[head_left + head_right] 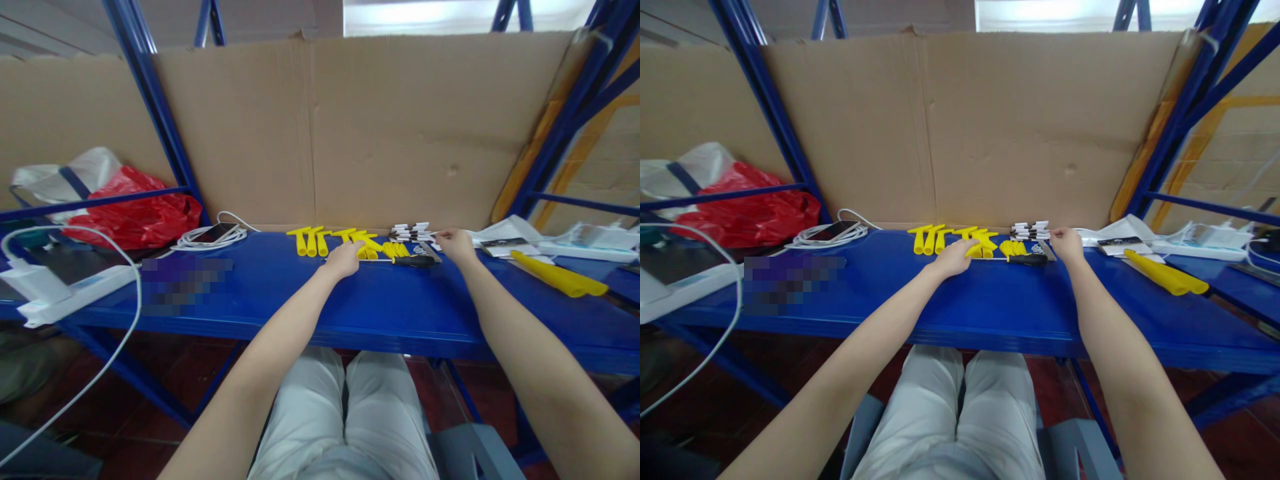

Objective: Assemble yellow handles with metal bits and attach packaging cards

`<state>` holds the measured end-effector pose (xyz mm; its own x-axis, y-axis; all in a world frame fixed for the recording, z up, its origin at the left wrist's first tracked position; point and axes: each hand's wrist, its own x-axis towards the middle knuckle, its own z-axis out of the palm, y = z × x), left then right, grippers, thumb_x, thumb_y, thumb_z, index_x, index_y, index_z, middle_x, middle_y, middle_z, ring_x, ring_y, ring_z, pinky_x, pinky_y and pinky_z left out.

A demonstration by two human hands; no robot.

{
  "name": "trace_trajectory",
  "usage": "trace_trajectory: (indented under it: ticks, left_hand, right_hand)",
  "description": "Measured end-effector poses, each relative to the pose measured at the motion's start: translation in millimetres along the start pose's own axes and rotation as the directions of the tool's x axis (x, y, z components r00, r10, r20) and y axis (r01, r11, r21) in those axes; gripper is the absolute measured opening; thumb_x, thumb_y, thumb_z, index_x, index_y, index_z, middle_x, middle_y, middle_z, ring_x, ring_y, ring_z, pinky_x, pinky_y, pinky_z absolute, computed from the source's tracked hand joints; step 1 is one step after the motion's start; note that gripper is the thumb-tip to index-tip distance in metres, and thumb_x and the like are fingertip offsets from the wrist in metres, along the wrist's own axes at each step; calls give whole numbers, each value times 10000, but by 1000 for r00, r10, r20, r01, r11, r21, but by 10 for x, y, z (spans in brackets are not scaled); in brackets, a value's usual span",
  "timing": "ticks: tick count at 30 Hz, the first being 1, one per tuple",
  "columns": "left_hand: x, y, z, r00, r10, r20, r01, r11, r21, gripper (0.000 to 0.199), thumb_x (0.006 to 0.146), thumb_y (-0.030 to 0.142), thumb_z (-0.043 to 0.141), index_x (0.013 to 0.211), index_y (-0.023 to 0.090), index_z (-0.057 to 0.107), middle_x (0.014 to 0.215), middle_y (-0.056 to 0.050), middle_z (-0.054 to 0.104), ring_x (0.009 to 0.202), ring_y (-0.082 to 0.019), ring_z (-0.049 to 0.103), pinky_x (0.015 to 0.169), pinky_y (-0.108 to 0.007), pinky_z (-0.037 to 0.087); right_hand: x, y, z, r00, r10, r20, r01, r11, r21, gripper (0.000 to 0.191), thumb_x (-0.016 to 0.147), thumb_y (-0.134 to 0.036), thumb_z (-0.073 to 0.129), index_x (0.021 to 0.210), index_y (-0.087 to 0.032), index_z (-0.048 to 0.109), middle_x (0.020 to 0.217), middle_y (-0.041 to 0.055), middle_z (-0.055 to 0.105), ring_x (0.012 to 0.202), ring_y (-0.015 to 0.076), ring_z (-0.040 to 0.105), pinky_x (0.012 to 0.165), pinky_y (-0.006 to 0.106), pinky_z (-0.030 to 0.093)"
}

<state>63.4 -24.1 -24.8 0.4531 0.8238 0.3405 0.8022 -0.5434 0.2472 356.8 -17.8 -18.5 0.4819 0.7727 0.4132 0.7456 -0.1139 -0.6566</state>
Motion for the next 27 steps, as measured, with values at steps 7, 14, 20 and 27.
trace_trajectory:
  ticks: [7,14,20,27]
  left_hand:
    - [-15,32,-29,1000,-11,29,10,999,53,563,865,48,463,1405,190,534,1347,-136,620,1276,-266,566,1063,-408,448]
    - [-9,30,-19,1000,-12,22,11,999,30,565,854,55,488,1397,202,542,1354,-134,619,1275,-275,567,1071,-421,441]
    - [-6,35,-23,1000,-9,24,8,999,31,568,854,50,486,1400,197,542,1358,-135,617,1283,-274,562,1072,-421,442]
    - [-14,46,-35,999,-9,41,7,999,43,568,861,52,477,1408,189,541,1349,-148,618,1274,-285,568,1056,-420,453]
  right_hand:
    - [136,296,40,973,88,216,16,898,-440,156,739,-326,663,740,-186,733,778,129,719,884,301,693,741,336,531]
    - [196,350,127,955,80,284,83,850,-520,350,804,-498,615,768,-167,723,770,158,702,883,313,697,779,384,543]
    - [186,367,156,967,39,252,101,850,-517,444,817,-553,593,850,-134,736,850,192,718,937,332,695,801,399,543]
    - [128,295,160,969,89,229,46,850,-525,553,841,-515,604,1073,-24,709,1078,275,695,1098,357,654,886,389,517]
